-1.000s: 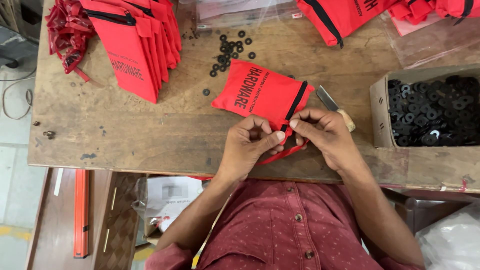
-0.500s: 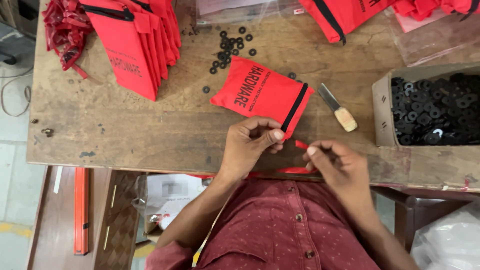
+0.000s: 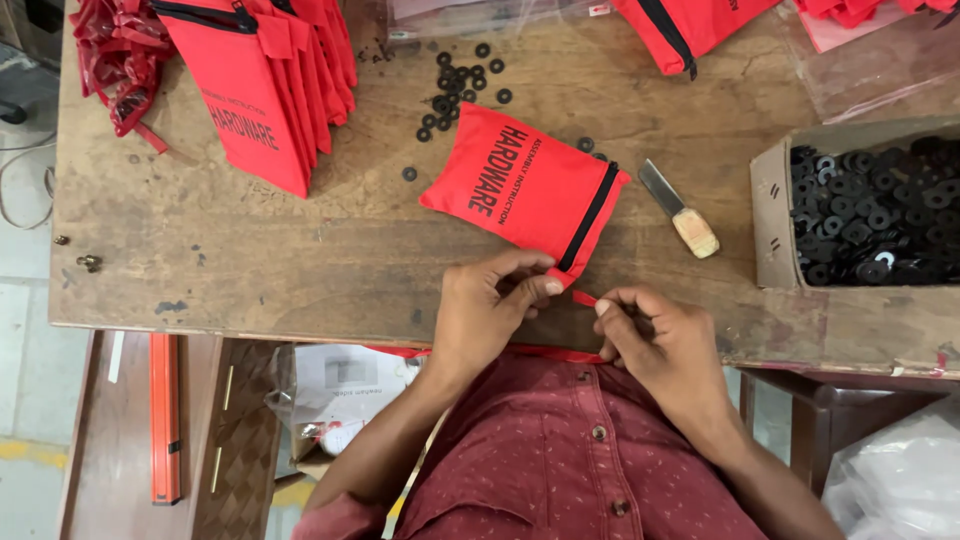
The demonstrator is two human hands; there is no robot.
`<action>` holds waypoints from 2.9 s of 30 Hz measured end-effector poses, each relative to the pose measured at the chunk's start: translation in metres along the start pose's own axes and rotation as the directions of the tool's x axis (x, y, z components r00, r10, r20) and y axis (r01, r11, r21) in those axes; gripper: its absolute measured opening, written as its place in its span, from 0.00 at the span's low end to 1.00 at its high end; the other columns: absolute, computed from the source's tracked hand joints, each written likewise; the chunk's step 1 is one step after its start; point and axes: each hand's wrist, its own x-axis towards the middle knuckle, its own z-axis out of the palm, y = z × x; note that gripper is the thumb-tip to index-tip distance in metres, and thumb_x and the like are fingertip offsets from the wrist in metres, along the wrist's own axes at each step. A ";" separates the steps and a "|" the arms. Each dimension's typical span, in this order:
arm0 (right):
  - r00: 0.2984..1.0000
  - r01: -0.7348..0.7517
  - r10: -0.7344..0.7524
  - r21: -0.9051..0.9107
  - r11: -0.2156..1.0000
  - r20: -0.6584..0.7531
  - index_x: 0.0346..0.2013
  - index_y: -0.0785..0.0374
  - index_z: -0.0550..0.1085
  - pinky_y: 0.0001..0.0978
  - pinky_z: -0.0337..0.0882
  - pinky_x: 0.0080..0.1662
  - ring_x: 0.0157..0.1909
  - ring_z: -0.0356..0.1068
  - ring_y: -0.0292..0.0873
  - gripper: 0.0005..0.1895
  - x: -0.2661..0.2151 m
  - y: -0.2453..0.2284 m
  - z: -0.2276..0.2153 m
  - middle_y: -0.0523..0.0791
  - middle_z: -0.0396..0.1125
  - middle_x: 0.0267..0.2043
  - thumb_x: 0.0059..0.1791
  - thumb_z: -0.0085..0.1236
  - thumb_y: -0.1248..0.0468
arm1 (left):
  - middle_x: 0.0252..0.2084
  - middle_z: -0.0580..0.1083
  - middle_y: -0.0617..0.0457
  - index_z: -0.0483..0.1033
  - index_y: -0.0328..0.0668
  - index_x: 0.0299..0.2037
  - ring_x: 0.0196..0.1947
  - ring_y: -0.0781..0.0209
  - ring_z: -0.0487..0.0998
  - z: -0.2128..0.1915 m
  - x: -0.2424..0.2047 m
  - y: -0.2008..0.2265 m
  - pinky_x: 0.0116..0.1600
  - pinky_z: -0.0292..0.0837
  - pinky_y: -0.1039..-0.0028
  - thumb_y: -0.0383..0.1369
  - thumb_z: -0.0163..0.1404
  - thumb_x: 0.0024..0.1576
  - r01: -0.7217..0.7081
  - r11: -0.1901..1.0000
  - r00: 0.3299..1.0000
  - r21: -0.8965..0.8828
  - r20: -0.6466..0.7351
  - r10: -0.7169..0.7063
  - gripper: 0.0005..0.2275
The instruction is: Tying red ribbon around black hardware bags on a factory workbench.
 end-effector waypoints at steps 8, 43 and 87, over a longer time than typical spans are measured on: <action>0.999 0.040 -0.040 0.000 0.999 0.004 0.41 0.69 0.78 0.24 0.76 0.29 0.26 0.75 0.32 0.09 -0.003 0.001 0.000 0.44 0.75 0.28 0.51 0.57 0.65 | 0.34 0.83 0.51 0.82 0.38 0.47 0.29 0.72 0.80 -0.005 0.000 -0.011 0.32 0.78 0.80 0.26 0.61 0.55 -0.071 0.997 0.997 0.000 0.032 0.071 0.10; 0.990 0.124 -0.121 -0.032 0.992 0.073 0.50 0.67 0.61 0.27 0.74 0.23 0.24 0.75 0.35 0.17 0.019 -0.010 0.016 0.47 0.76 0.29 0.52 0.56 0.67 | 0.35 0.83 0.52 0.83 0.39 0.44 0.26 0.70 0.80 -0.002 0.005 -0.011 0.28 0.77 0.78 0.28 0.62 0.54 -0.135 0.988 0.991 0.073 0.030 0.133 0.09; 0.636 0.654 -0.761 -0.614 0.443 0.128 0.43 0.60 0.78 0.42 0.73 0.39 0.42 0.72 0.51 0.15 0.018 -0.069 -0.001 0.47 0.71 0.38 0.41 0.60 0.68 | 0.29 0.79 0.57 0.84 0.32 0.45 0.20 0.76 0.64 0.002 -0.029 -0.031 0.24 0.59 0.82 0.28 0.55 0.59 0.169 0.964 0.984 -0.204 0.082 -0.155 0.09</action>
